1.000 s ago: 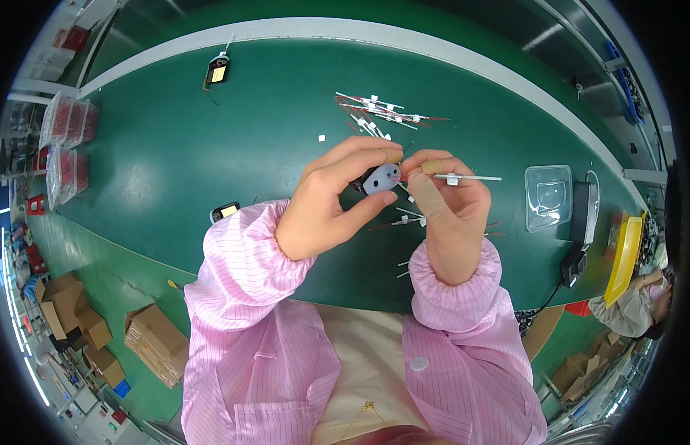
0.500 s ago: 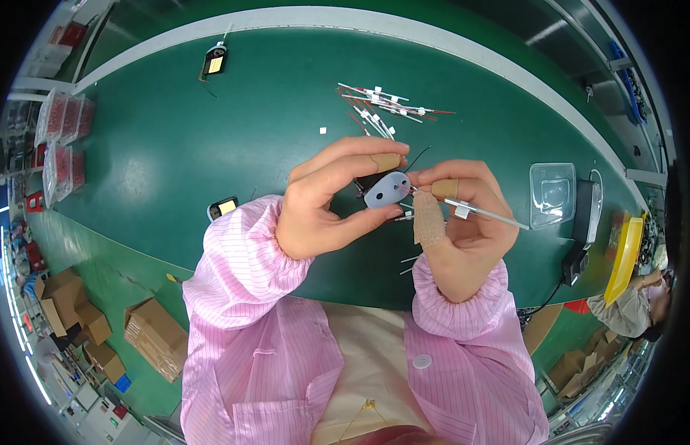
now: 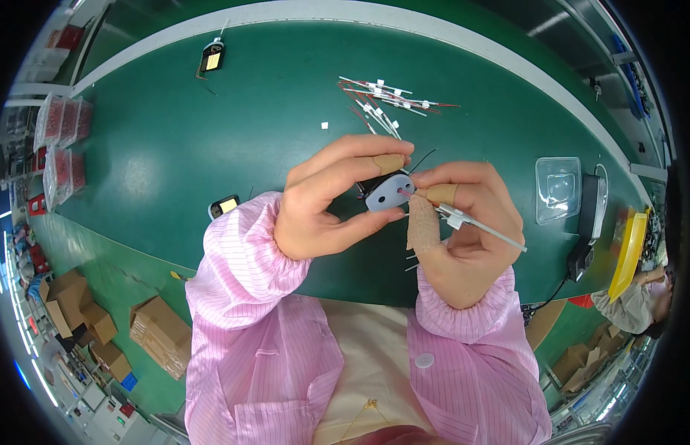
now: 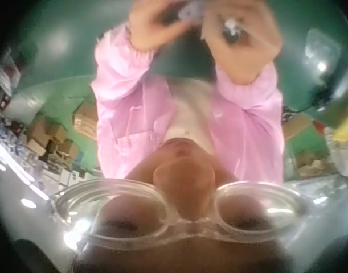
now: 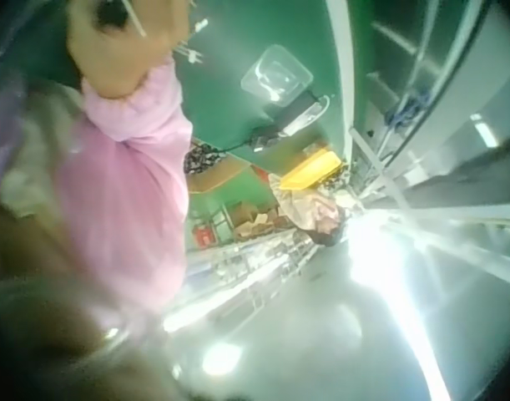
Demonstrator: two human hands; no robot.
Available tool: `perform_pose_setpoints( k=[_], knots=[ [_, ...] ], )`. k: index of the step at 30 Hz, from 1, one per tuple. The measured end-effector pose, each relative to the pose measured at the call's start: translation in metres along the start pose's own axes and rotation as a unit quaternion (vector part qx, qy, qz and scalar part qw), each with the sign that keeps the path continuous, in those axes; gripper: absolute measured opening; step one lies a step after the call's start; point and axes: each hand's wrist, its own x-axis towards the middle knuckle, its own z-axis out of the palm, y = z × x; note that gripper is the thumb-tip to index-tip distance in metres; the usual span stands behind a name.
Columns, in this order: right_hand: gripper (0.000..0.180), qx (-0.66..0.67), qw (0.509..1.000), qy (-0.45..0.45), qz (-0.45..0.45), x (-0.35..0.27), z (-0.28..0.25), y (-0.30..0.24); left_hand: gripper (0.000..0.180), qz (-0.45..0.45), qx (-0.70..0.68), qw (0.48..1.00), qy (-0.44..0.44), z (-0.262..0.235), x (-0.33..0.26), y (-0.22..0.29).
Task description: The person inserts white plastic rods with red and white wires into small black rectangular electronic components. They pick up a component, align the rod, and push it into a hole on the component's side. The person repeats this process for multiple components, placing the finished items on the green workbench.
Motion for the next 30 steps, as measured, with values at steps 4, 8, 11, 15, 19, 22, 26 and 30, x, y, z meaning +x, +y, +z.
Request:
perform_pose_setpoints(
  k=[4,8,11,15,19,22,26,30],
  knots=[
    [0.017,-0.006,1.0,0.0,0.018,-0.0016,0.0015,-0.0039,0.045,0.003,0.006,1.0,0.004,0.0005,-0.0013,0.0003],
    [0.018,-0.03,1.0,-0.006,-0.006,-0.0021,0.0005,-0.0016,0.044,0.006,0.02,1.0,0.003,0.0008,-0.0012,0.0016],
    [0.02,-0.046,0.999,-0.017,-0.017,-0.0001,-0.0024,-0.0014,0.043,0.007,0.026,1.0,-0.003,-0.0007,-0.0007,0.0021],
    [0.02,-0.066,0.998,-0.015,-0.021,-0.0013,-0.0025,-0.0017,0.04,0.014,0.021,1.0,0.002,0.0012,-0.0001,0.001],
    [0.021,-0.077,0.997,-0.011,-0.024,-0.0022,-0.0007,-0.003,0.038,0.012,0.029,0.999,0.007,0.0016,0.0003,0.0024],
    [0.021,-0.095,0.995,-0.013,-0.033,-0.0031,0.0009,-0.0034,0.039,0.006,0.034,0.999,0.014,0.001,-0.0007,0.004],
    [0.021,-0.126,0.992,-0.024,-0.017,-0.0054,0.0041,-0.0065,0.042,0.0,0.064,0.998,0.022,0.0029,-0.0014,0.0045],
    [0.027,-0.108,0.993,-0.045,-0.015,-0.0008,0.0048,0.0015,0.048,-0.022,0.107,0.994,0.028,0.0033,-0.0023,0.0055]
  ],
)
